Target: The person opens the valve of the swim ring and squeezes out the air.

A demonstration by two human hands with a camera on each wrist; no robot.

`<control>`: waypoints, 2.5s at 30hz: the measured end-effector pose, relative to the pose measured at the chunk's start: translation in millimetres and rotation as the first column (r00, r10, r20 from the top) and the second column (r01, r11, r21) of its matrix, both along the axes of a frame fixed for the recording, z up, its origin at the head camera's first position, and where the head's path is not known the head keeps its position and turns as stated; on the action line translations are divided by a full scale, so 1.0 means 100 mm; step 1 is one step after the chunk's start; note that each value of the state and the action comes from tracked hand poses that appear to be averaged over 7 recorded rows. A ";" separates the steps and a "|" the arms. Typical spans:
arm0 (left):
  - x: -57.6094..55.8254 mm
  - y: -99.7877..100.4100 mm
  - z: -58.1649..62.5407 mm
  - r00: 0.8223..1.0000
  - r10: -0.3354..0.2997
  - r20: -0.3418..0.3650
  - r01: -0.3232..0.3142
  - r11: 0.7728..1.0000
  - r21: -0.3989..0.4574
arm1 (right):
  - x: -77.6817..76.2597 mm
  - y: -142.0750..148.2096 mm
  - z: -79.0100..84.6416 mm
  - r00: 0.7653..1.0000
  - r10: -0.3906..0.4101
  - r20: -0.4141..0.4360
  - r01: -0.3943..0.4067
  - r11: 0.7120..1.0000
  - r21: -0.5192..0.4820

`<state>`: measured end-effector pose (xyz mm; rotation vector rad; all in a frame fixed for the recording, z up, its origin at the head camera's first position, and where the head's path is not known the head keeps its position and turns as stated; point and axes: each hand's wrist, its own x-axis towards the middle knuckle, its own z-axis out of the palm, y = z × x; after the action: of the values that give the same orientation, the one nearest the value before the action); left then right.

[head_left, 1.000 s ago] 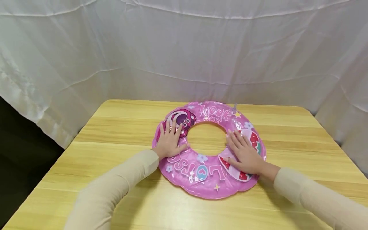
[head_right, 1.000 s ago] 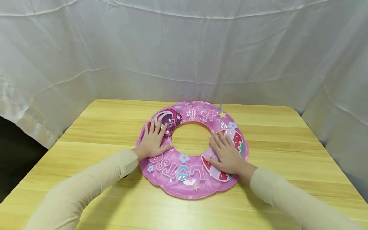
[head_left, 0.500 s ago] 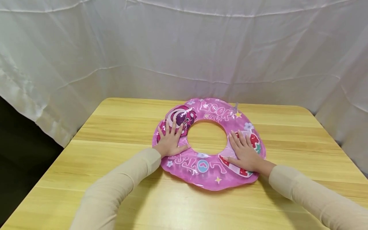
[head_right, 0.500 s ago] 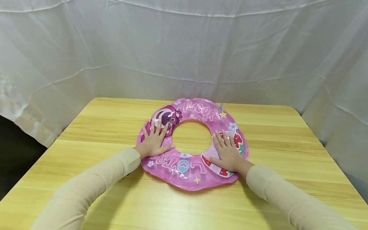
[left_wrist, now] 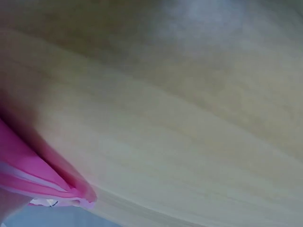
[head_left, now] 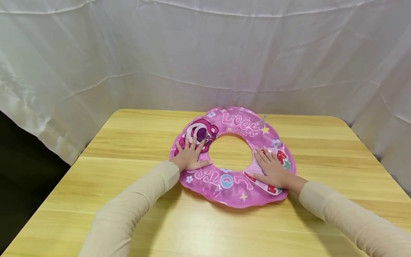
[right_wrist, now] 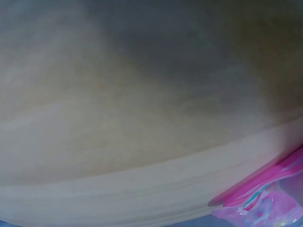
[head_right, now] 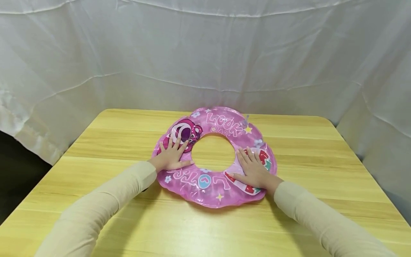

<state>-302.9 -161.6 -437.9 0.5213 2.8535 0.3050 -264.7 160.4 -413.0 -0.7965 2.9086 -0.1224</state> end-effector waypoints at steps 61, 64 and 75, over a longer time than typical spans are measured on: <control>0.45 0.20 0.24 0.937 -0.170 -0.305 0.201 0.977 0.075 | 0.23 -0.33 0.31 0.980 0.178 -0.090 -0.183 0.982 -0.052; 0.63 0.22 0.22 0.928 -0.231 -0.292 0.269 0.958 0.096 | 0.41 -0.34 0.27 0.976 0.213 -0.054 -0.216 0.975 -0.059; 0.94 0.31 0.00 0.907 -0.343 -0.245 0.356 0.935 0.009 | 0.51 -0.31 0.04 0.964 0.263 -0.027 -0.263 0.965 -0.005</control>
<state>-208.4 -130.5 -437.9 1.1355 2.9036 0.2692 -213.3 129.5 -409.0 -1.1842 2.7936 -0.0990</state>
